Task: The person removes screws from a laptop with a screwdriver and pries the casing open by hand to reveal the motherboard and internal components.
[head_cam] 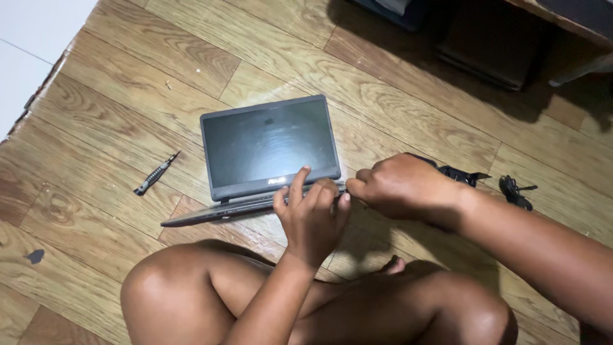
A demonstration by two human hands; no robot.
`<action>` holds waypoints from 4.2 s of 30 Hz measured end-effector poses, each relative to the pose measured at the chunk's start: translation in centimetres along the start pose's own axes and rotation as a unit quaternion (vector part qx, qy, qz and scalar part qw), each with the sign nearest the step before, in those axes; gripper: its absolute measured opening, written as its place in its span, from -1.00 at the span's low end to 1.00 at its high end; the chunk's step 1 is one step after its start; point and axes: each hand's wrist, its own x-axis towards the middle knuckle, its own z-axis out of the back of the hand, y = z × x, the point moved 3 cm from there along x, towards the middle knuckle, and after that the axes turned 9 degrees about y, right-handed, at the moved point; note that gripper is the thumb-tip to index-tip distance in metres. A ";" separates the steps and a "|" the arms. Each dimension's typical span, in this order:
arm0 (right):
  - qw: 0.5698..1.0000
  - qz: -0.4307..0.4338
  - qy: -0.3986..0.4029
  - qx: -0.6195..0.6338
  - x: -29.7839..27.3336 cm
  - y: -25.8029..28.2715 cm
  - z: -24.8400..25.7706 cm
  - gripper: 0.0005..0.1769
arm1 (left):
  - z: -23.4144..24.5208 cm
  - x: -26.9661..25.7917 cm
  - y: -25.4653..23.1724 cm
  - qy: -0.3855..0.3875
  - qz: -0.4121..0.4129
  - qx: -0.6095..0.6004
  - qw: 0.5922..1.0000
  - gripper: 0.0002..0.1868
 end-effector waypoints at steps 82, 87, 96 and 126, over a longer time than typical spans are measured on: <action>0.856 -0.123 -0.449 0.226 -0.7 3.2 -6.5 -0.84 | 2.3 2.3 -1.6 -0.003 -0.086 0.014 0.996 -0.82; 0.825 -0.149 -0.408 0.361 -0.8 3.1 -6.8 -0.85 | 2.5 2.4 -1.7 -0.001 -0.086 0.010 0.996 -0.76; 0.750 -0.130 -0.342 0.551 0.3 2.0 -7.9 -0.80 | 2.6 2.3 -1.6 -0.009 -0.085 0.018 0.996 -0.75; 0.661 -0.169 -0.598 0.420 3.7 6.5 -7.3 -0.85 | 2.4 1.9 -1.0 -0.001 -0.080 0.010 0.997 -0.88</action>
